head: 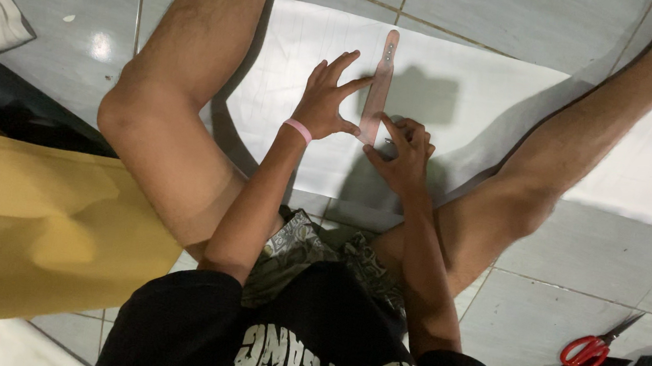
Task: The person sorts through several sheets of material on the floor, then sits and uses a ruler and a pen to mark a straight line on a white sheet. The person repeatedly repositions the ruler and draws along its edge to create a marked line.
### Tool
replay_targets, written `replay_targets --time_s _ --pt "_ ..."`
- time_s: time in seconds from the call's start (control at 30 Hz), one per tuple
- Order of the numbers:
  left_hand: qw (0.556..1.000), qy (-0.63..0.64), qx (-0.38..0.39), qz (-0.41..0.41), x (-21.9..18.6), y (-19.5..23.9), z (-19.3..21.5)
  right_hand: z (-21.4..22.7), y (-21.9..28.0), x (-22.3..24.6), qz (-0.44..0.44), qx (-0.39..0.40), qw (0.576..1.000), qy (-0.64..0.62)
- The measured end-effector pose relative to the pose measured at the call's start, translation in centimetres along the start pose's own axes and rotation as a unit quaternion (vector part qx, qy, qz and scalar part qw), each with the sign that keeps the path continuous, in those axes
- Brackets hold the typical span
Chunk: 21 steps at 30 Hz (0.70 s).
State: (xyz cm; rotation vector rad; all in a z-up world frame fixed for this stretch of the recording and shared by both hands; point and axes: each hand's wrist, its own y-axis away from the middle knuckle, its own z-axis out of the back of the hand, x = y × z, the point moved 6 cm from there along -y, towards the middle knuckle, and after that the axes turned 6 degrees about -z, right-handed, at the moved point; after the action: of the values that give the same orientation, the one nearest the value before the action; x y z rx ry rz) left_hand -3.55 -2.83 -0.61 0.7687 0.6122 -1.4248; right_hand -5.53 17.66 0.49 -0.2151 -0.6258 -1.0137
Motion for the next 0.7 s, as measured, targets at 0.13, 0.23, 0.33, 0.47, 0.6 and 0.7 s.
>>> replay_targets --time_s 0.13,0.23,0.33,0.47,0.6,0.7 --pt "1.000 0.025 -0.011 0.002 0.41 0.06 -0.08 -0.22 -0.10 -0.28 0.003 0.008 1.000 0.008" --pt "1.000 0.030 -0.004 0.008 0.57 0.06 -0.25 -0.37 -0.07 -0.50 -0.011 0.012 1.000 0.011" --pt "0.999 0.036 -0.004 0.008 0.40 0.11 -0.23 -0.48 -0.12 -0.64 -0.019 0.022 1.000 0.001" --pt "0.999 0.040 -0.007 0.005 0.26 0.18 -0.10 -0.67 -0.28 -0.72 -0.018 0.018 1.000 0.010" --pt "0.999 0.034 -0.007 0.004 0.16 0.10 -0.05 -0.62 -0.11 -0.68 -0.019 0.011 1.000 0.000" --pt "1.000 0.029 -0.006 0.004 0.01 0.06 0.02 -0.43 -0.16 -0.51 -0.021 0.008 1.000 0.001"
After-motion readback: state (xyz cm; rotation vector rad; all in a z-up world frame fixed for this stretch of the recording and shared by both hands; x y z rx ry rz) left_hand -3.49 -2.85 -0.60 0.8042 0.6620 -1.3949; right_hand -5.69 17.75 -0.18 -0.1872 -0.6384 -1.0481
